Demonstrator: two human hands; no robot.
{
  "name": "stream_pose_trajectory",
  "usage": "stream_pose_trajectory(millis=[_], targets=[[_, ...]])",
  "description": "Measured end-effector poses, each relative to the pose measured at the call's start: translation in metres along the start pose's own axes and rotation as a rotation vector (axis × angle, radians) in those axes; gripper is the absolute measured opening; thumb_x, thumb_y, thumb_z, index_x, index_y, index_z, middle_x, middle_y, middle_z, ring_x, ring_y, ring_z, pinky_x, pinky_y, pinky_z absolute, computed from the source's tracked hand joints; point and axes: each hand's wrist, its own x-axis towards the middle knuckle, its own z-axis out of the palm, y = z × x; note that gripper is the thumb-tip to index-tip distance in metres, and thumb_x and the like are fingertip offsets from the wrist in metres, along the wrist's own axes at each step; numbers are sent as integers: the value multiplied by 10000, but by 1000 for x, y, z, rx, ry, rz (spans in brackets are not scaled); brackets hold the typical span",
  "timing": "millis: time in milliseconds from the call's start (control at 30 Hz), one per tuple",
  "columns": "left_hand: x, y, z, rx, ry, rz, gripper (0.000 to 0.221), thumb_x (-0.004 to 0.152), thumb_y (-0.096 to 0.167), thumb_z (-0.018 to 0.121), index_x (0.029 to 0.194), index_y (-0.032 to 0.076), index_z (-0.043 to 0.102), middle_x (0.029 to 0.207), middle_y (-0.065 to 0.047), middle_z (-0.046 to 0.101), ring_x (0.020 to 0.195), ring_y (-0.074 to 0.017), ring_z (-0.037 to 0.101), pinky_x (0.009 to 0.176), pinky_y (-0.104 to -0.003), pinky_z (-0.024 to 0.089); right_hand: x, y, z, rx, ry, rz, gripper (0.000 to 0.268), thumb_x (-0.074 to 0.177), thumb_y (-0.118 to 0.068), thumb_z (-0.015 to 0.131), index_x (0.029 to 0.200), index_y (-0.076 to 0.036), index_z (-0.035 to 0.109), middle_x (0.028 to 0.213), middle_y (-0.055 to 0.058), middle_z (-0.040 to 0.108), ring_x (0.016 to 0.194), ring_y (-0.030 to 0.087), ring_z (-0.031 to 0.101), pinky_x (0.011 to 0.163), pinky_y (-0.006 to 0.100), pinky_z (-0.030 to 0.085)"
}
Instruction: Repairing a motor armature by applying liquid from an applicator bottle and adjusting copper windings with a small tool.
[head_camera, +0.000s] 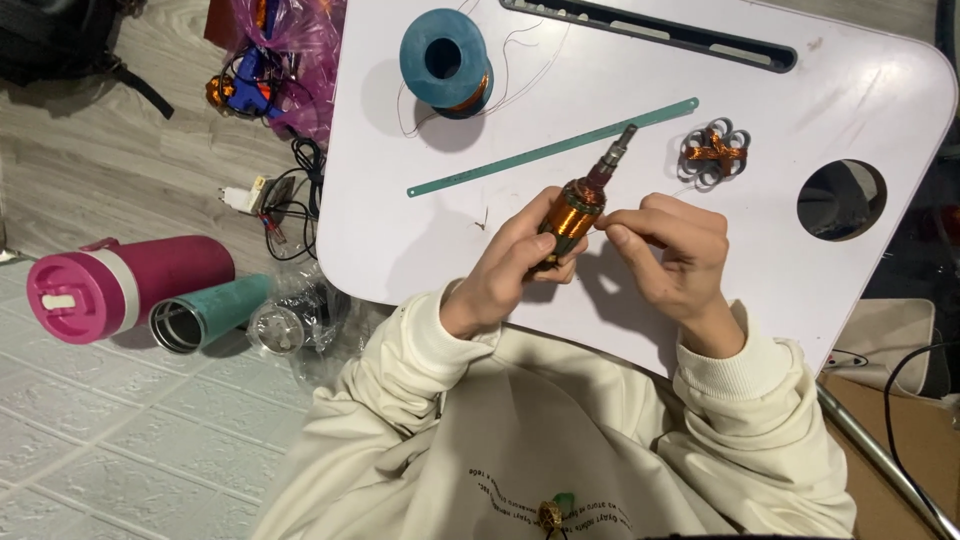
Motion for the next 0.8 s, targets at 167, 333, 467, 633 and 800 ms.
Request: stream_pose_trajectory(millis=[167,333,467,633,800], targets=[[3,-4,1,40,42,35,442,981,368,439,1205,-12,478,742,-16,426,537,-66,413,499,-239,407,-3,3,0,12,-14,8,154,956,-49,644,852,7,744,465,27,373,437,128,294,423,281,304],[3,-5,1,204,95,75,434,954,358,467,1197,0,514,725,-29,470,550,-59,446,499,-241,434,-4,6,0,43,-16,27,153,948,-33,643,841,22,738,447,33,381,431,119,283,418,274,296],[5,1,3,404,158,122,398,929,380,494,1135,48,566,662,-9,486,584,-63,448,523,-223,395,-7,11,-2,39,-7,49,158,943,-31,654,824,26,742,455,39,380,442,119,276,428,279,286],[7,-1,7,386,169,144,385,934,389,511,1134,69,588,653,-3,507,602,-57,462,529,-219,400,-9,13,-3,51,3,71,147,934,-29,661,838,29,755,456,34,378,443,109,279,423,275,285],[10,2,15,47,88,54,431,963,375,472,1224,36,526,667,-37,504,486,-40,404,440,-196,362,-5,9,-6,62,2,77,158,944,-28,650,832,34,743,451,43,368,432,101,276,418,277,267]])
